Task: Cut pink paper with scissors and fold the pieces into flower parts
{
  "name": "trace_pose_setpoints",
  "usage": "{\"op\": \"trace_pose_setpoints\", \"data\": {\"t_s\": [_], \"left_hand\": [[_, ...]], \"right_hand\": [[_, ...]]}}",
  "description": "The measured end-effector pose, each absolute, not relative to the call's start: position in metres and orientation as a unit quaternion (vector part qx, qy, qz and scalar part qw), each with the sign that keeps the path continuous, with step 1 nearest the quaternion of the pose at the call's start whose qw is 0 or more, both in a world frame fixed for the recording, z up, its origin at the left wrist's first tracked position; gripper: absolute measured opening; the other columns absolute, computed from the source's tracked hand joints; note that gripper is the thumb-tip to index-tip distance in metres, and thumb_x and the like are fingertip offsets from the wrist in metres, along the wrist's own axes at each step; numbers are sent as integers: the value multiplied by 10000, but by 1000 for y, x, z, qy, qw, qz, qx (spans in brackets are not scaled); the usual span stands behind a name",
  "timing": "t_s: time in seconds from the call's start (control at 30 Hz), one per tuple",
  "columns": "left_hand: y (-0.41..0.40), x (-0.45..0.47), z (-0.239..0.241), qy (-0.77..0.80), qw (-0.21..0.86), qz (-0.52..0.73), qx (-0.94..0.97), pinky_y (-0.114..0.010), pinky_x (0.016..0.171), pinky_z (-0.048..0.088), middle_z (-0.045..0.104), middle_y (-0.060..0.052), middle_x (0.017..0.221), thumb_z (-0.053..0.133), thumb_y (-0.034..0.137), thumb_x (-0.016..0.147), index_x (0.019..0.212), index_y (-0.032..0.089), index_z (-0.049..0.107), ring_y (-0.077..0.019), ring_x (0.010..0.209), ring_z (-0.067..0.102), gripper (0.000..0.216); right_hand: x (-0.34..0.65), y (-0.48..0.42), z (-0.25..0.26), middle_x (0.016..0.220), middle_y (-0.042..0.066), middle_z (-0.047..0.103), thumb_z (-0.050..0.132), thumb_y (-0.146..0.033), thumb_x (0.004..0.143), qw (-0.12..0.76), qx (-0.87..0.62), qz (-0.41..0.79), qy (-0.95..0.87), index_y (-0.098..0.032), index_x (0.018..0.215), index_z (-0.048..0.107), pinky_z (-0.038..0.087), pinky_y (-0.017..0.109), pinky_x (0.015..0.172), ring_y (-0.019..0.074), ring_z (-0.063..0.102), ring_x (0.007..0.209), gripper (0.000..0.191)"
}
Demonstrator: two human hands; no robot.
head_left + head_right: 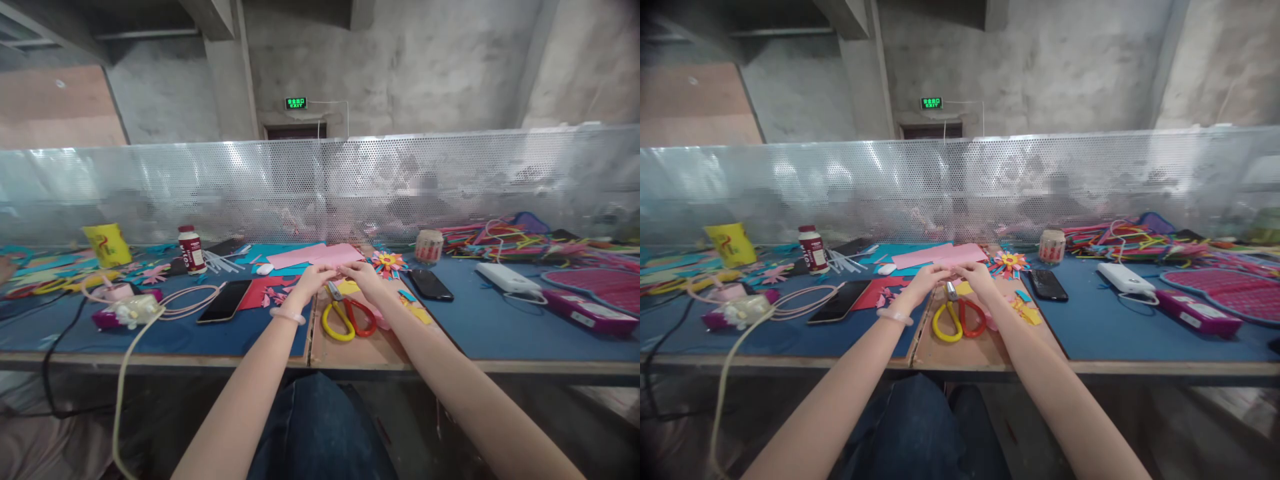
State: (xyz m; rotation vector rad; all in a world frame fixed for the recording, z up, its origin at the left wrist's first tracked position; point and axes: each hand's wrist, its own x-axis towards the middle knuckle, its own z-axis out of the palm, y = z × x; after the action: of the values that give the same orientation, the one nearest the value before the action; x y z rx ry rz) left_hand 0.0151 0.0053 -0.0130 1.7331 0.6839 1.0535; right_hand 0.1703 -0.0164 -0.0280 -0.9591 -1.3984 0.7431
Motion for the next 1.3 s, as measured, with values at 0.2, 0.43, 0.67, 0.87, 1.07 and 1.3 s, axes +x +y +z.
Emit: {"op": "trace_pose_setpoints", "data": {"t_s": [0.2,0.43,0.67,0.87,1.07,1.3], "left_hand": [[9,14,-15,266,445,432,738,-316,782,438,678,-66,882,620,334,681,842,136,670,-211,869,600,260],[5,15,-11,250,427,410,766,-324,817,443,698,-72,829,635,295,685,818,126,688,-212,853,620,221],[4,15,-11,273,412,392,775,-318,786,463,704,-79,813,620,289,701,785,131,697,-211,808,638,195],[6,15,-13,260,426,390,774,-308,785,465,704,-80,825,605,284,713,801,126,696,-206,816,638,202],[13,14,-16,241,432,402,770,-324,796,465,701,-88,862,599,348,725,859,118,688,-219,845,635,280],[12,16,-15,259,468,430,727,-347,807,464,701,-93,842,652,345,674,826,114,685,-223,831,637,278]], "right_hand": [[170,-19,-28,762,51,679,634,-445,664,587,-413,327,-615,-151,785,688,422,246,622,151,594,695,323],[173,-13,-32,637,21,636,682,-446,597,588,-444,310,-600,-137,661,661,381,238,571,124,535,591,317],[174,-17,-28,574,-5,585,693,-439,566,604,-437,311,-589,-145,577,607,353,241,565,114,493,566,306],[174,-16,-28,579,2,586,698,-453,552,610,-428,315,-588,-149,548,597,370,250,587,124,508,584,320],[174,-12,-32,652,34,639,656,-493,603,597,-421,321,-603,-140,667,671,401,262,612,144,550,621,359],[173,-11,-32,741,54,661,631,-495,629,599,-424,323,-597,-141,749,668,435,260,635,143,576,669,376]]}}
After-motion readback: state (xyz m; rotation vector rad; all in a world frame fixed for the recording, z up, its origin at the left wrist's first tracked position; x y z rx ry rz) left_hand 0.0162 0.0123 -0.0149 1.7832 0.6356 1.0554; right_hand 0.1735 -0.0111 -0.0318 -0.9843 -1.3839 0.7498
